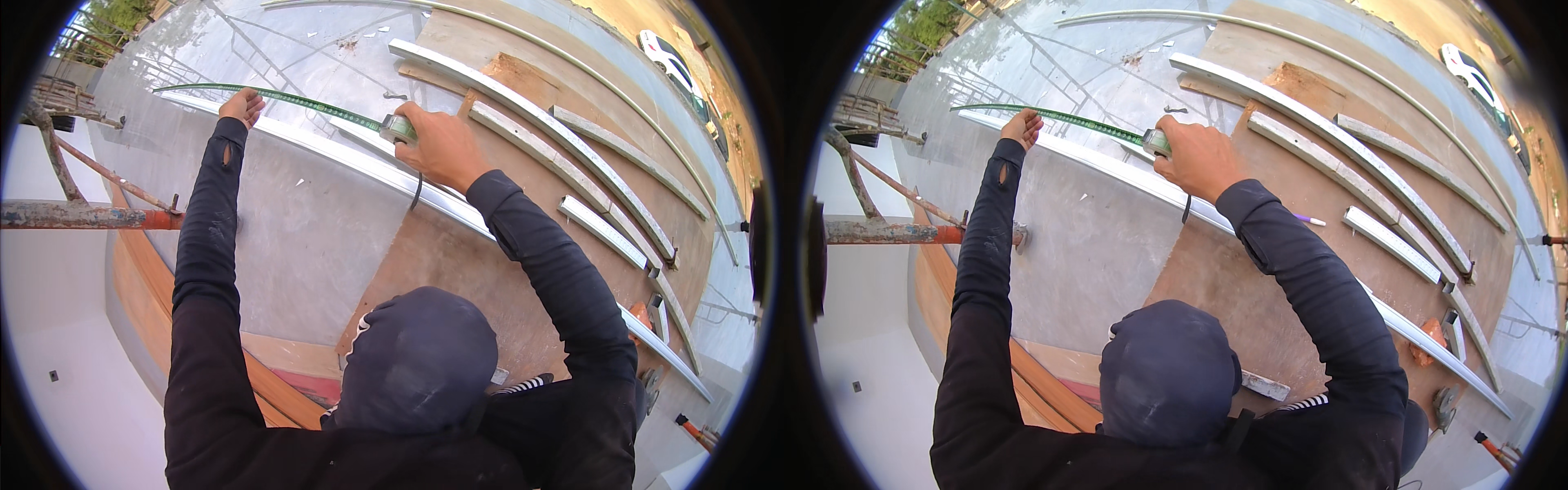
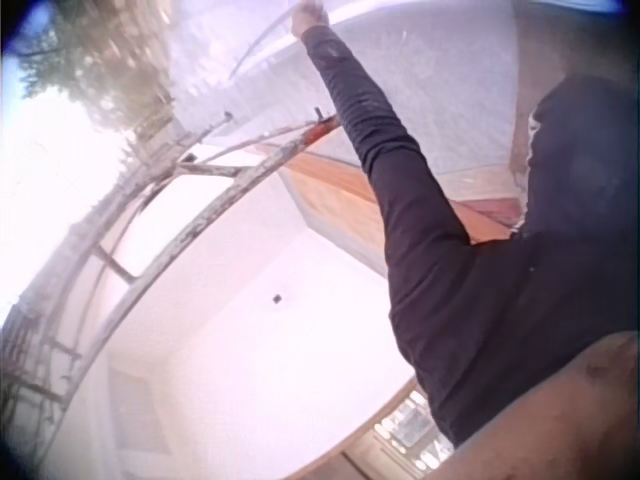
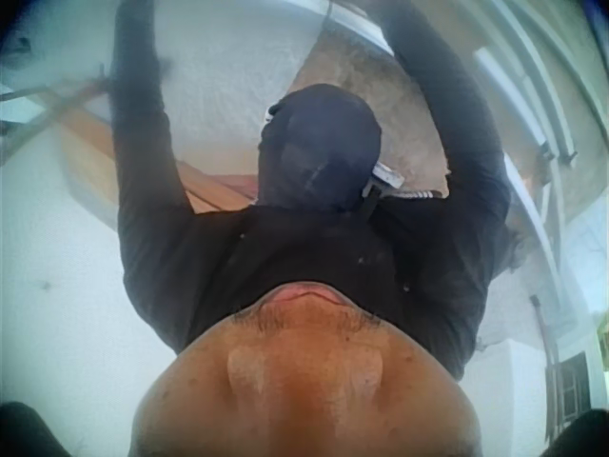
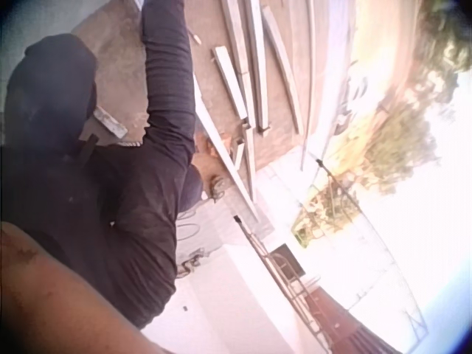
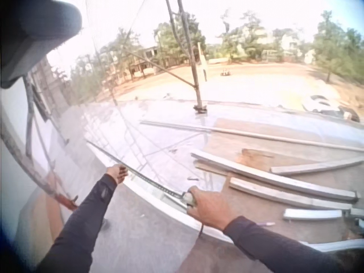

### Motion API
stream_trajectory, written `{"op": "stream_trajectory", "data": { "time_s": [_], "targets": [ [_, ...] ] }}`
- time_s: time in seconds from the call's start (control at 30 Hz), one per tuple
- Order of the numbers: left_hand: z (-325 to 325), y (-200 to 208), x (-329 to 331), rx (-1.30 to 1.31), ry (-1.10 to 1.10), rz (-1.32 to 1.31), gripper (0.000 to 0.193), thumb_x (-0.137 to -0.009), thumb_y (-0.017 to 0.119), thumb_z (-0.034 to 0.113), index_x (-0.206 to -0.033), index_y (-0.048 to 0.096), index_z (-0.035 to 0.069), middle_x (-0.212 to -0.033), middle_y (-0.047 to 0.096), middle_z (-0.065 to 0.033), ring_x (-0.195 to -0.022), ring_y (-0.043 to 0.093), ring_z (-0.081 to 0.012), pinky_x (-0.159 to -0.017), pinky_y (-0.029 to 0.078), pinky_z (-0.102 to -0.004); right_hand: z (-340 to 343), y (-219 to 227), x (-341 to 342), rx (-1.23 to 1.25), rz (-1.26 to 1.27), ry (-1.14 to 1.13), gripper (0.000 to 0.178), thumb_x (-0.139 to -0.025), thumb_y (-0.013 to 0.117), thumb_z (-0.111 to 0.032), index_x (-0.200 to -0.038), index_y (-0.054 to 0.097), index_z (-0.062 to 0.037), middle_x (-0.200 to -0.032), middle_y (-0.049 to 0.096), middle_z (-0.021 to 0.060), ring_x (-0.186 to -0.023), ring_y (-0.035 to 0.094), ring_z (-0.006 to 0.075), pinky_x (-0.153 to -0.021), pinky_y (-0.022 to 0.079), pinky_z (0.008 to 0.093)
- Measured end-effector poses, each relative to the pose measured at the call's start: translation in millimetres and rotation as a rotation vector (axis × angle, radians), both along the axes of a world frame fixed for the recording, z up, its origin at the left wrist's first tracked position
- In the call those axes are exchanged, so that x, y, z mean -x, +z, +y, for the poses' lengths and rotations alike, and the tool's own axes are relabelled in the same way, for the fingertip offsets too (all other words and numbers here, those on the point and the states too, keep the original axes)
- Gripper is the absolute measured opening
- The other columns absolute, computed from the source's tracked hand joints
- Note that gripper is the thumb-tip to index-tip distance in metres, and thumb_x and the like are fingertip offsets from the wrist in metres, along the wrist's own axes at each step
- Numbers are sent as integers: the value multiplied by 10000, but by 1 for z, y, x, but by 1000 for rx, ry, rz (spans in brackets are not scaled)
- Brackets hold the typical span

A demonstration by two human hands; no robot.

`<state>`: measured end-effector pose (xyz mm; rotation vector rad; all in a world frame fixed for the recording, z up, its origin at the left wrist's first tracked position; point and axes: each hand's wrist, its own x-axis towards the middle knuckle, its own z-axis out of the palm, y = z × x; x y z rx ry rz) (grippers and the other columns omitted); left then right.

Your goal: The person measures a metal stud with a tape measure, marks it with a pencil, and then cuts it using an angle grinder.

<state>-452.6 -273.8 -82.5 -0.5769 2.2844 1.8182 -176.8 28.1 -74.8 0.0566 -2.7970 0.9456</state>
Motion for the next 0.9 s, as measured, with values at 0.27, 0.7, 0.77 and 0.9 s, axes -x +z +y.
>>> {"op": "stream_trajectory", "data": {
  "time_s": [0.27, 0.7, 0.77, 0.9],
  "targets": [
    [114, 36, -48, -51, -288, 125, 138, -858, 674, 238, -875, 665, 101, -814, 677, 3, -758, 664, -124, -634, 487, -255, 30, 12, 27, -1, 133, -95, 376, -775, 658, -279, -1079, 649, -57, -843, 693, 195, -779, 675, 369, -732, 540, 451],
    [297, -71, -288, -249, -807, -424, 218, -906, 662, 280, -1019, 677, 94, -830, 659, 36, -686, 595, -69, -537, 409, -218, 157, -34, -148, -44, -146, -194, 421, -778, 658, -230, -1145, 606, -33, -997, 662, 228, -931, 647, 378, -846, 520, 437],
    [302, -76, -300, -181, -942, -531, 279, -907, 671, 313, -1063, 667, 82, -846, 660, 29, -658, 581, -62, -509, 384, -213, 164, -58, -173, -25, -125, -258, 383, -765, 675, -221, -1098, 631, -39, -1029, 652, 219, -984, 636, 370, -866, 515, 446],
    [290, -64, -299, -16, -1166, -434, 322, -938, 641, 313, -1087, 651, 29, -823, 657, -19, -520, 530, -50, -407, 334, -171, 170, -96, -201, -15, -268, -295, 382, -779, 689, -196, -1129, 627, -57, -1040, 641, 183, -1002, 621, 368, -883, 499, 459]
  ]
}}
